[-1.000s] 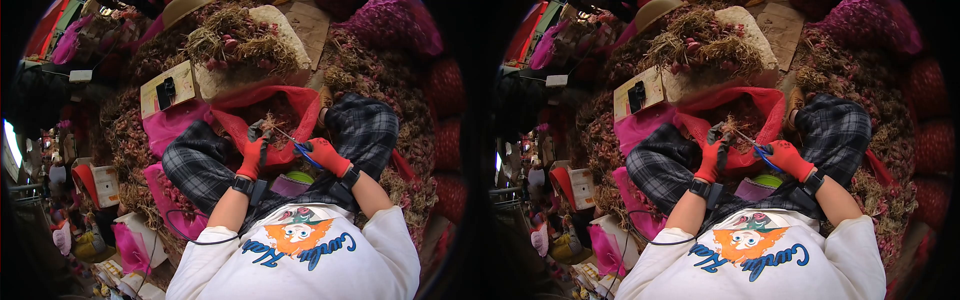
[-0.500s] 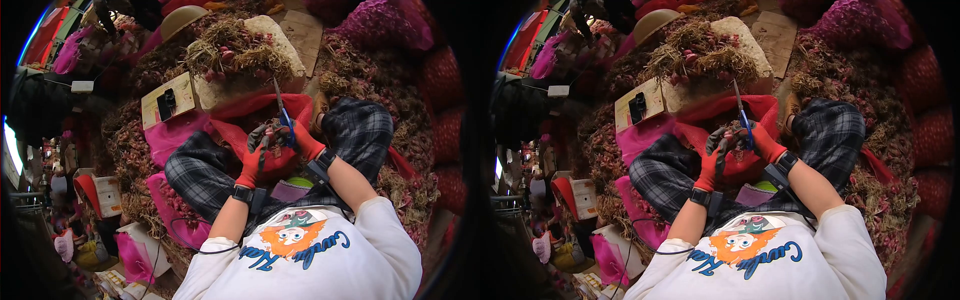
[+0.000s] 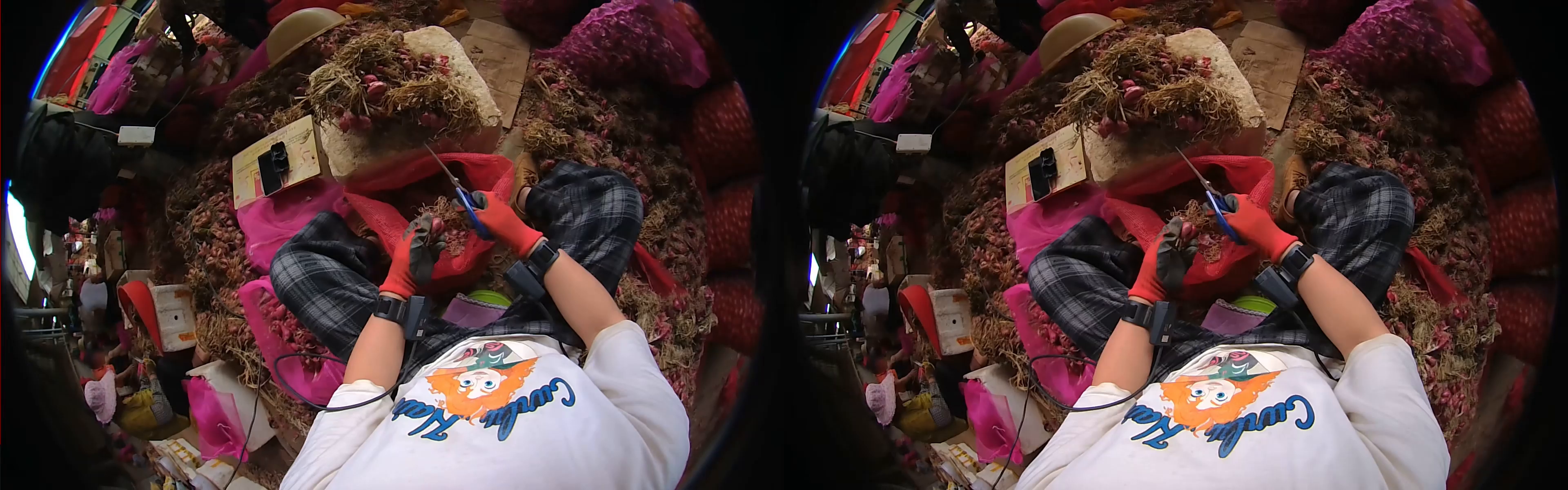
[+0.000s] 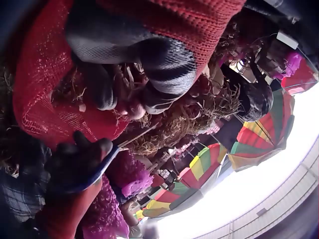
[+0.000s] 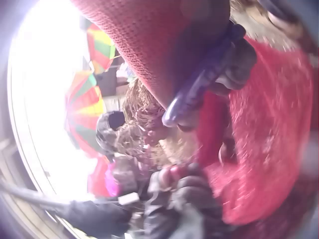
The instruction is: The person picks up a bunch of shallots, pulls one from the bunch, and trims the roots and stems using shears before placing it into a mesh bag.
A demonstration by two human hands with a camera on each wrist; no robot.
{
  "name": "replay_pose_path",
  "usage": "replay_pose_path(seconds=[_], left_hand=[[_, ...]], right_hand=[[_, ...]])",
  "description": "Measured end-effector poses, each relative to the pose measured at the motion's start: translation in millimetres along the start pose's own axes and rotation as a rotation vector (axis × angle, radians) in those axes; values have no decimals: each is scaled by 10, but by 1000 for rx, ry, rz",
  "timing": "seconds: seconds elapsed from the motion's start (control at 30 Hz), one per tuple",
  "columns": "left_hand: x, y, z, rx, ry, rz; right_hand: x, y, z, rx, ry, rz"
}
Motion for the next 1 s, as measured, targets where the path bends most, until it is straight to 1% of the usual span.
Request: replay_pose_path(seconds=[0.03,0.07,0.1,0.17,0.2,0.23,0.27,0.3,0.37,0.4,0.5,0.53,0.6,0.63,0.67,0.7,0.73,0.8,0.83,0.87,0.9,0.93,0.97,1.0], left_hand=[[-28,7,78,19,48,-33],[-65,24,134,39,93,-68],[-117,33,172,87,47,-80],[-135,5,243,185,-37,-89],[-167,10,266,237,-105,-65],[-170,18,224,255,-61,-45],[-144,27,144,273,-15,-22],[-132,18,95,292,33,0],[-138,-10,81,256,-26,0],[-137,-11,81,235,-55,0],[-163,-32,78,326,-117,4],[-232,-64,170,290,-123,-50],[-398,-146,406,220,-133,-157],[-359,-110,402,228,-148,-206],[-306,-36,382,234,-168,-251],[-282,39,362,241,-190,-298],[-283,100,316,302,-162,-198],[-232,92,186,341,-95,-88],[-191,96,120,360,-60,-35],[-204,61,167,260,-34,-3],[-235,16,291,151,48,52],[-273,-57,442,46,131,106],[-180,16,302,-56,214,163],[-37,42,135,-59,258,151]], right_hand=[[5,132,52,311,115,-39],[92,82,177,648,34,-29],[180,35,322,987,-48,-17],[304,286,485,1391,-264,-72],[369,363,592,1421,-317,-109],[455,320,696,1450,-370,-150],[527,236,778,1391,-346,-179],[599,152,842,1308,-259,-93],[754,-32,913,1127,-88,80],[835,-168,896,936,37,174],[851,-303,718,526,125,95],[868,-425,663,392,65,-64],[826,-214,523,766,18,1],[808,-101,448,953,-5,33],[800,-107,356,1007,-42,15],[804,-145,285,1008,-117,51],[809,-203,211,1009,-196,89],[809,-291,133,987,-395,193],[828,-316,142,983,-411,189],[843,-344,168,981,-425,187],[858,-392,207,981,-440,186],[853,-503,311,1003,-414,140],[818,-541,423,969,-341,122],[790,-534,553,934,-271,103]])
Point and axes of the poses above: each hand's wrist, its own x-axis away from the middle knuckle, its own z-axis out of the back of the hand, y = z × x, the point moved 1 cm from there along -x, towards the middle knuckle, and after that the axes turned 1 degree about -z, right-handed, at the moved point
